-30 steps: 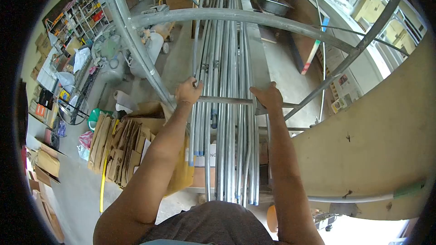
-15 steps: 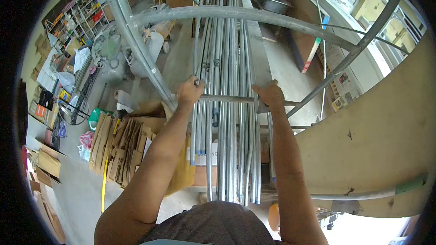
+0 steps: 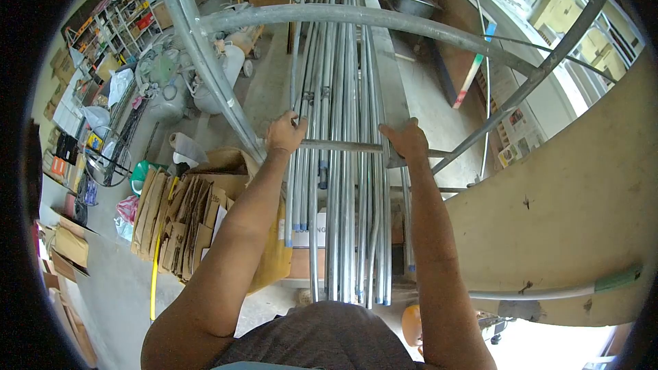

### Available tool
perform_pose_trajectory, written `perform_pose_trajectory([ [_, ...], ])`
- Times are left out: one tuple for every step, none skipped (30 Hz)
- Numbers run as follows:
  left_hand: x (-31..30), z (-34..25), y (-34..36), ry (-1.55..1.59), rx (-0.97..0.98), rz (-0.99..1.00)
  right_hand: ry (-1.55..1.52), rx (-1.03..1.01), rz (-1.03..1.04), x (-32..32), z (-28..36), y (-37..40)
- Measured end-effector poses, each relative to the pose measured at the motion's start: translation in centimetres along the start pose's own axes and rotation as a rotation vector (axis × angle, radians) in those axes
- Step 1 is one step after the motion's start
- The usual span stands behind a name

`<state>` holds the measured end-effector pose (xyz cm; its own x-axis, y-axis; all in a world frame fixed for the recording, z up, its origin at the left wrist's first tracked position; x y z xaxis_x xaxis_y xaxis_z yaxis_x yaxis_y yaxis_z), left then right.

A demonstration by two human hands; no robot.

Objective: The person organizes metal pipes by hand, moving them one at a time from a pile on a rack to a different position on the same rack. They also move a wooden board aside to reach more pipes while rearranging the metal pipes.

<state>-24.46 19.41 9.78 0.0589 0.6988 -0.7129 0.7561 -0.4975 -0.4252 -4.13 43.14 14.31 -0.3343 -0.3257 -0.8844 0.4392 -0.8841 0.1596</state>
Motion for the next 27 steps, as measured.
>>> perform_pose_trajectory([
  [0.1,0.1,0.0,0.004,-0.001,-0.01,-0.014,0.0,0.014,-0.1,0.0,0.1],
  [0.2,0.2,0.0,0.003,0.0,-0.007,-0.028,0.0,0.028,-0.2,0.1,0.1],
  [0.1,0.2,0.0,-0.001,0.006,-0.003,-0.031,0.003,0.029,-0.4,0.1,0.3],
  [0.1,0.1,0.0,-0.005,0.011,0.0,-0.034,-0.001,0.028,-0.6,0.3,0.5],
  [0.1,0.0,0.0,-0.007,0.013,0.003,-0.037,-0.005,0.027,-0.6,0.3,0.7],
  [-0.1,-0.2,0.0,0.004,-0.01,0.018,-0.04,-0.003,0.028,-0.6,0.3,0.7],
  [-0.3,-0.5,0.0,0.016,-0.034,0.032,-0.038,-0.003,0.021,-0.6,0.2,0.6],
  [-0.3,-0.5,0.0,0.013,-0.031,0.034,-0.036,-0.002,0.014,-0.5,0.2,0.6],
  [-0.2,-0.5,0.0,-0.001,-0.034,0.018,-0.039,0.001,0.014,-0.5,0.1,0.5],
  [-0.1,-0.4,0.0,-0.014,-0.036,0.001,-0.046,-0.001,0.022,-0.4,0.1,0.3],
  [0.0,-0.4,0.1,-0.016,-0.034,0.004,-0.052,-0.002,0.03,-0.3,0.0,0.2],
  [-0.1,-0.4,0.1,-0.009,-0.034,0.002,-0.055,0.0,0.031,-0.2,-0.1,-0.1],
  [-0.2,-0.5,0.1,-0.002,-0.034,-0.001,-0.041,0.006,0.028,0.0,-0.2,-0.3],
  [-0.3,-0.6,0.1,-0.005,-0.032,0.0,-0.027,0.011,0.025,0.2,-0.3,-0.5],
  [-0.6,-0.9,0.1,-0.023,-0.021,0.003,-0.031,0.011,0.026,0.2,-0.3,-0.5],
  [-0.8,-1.0,0.2,-0.041,-0.01,0.006,-0.032,0.005,0.027,0.2,-0.3,-0.4],
  [-0.8,-1.0,0.1,-0.044,-0.008,0.008,-0.032,0.0,0.027,0.1,-0.3,-0.3],
  [-0.7,-0.9,0.1,-0.048,0.001,0.009,-0.035,0.002,0.029,-0.1,-0.2,-0.1],
  [-0.6,-0.8,0.1,-0.051,0.012,0.01,-0.045,0.004,0.04,-0.5,0.0,0.3],
  [-0.5,-0.7,0.0,-0.053,0.014,0.012,-0.055,0.005,0.051,-0.7,0.1,0.5],
  [-0.5,-0.6,0.0,-0.052,-0.002,0.03,-0.059,0.007,0.052,-0.5,0.0,0.4],
  [-0.5,-0.6,-0.1,-0.05,-0.018,0.048,-0.041,0.014,0.033,-0.4,0.0,0.3],
  [-0.5,-0.6,-0.1,-0.054,-0.017,0.047,-0.024,0.021,0.014,-0.3,0.1,0.3],
  [-0.5,-0.7,0.0,-0.062,-0.012,0.027,-0.028,0.019,0.016,-0.3,0.1,0.3],
  [-0.6,-0.9,0.1,-0.07,-0.008,0.006,-0.029,0.018,0.021,-0.5,0.2,0.3],
  [-0.7,-1.0,0.2,-0.075,-0.007,0.004,-0.031,0.016,0.026,-0.6,0.2,0.3],
  [-0.6,-1.0,0.2,-0.061,-0.012,-0.001,-0.037,0.013,0.026,-0.6,0.2,0.3],
])
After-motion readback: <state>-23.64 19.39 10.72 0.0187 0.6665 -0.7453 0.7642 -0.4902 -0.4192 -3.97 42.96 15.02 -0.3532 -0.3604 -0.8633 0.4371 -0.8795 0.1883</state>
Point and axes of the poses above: each hand's wrist, its own y-axis away from the middle knuckle, its own x-axis out of the palm, z = x × y, the point moved 1 cm from there along -y, towards the middle knuckle, and after that the axes turned 11 degrees about x, right-handed, at the moved point
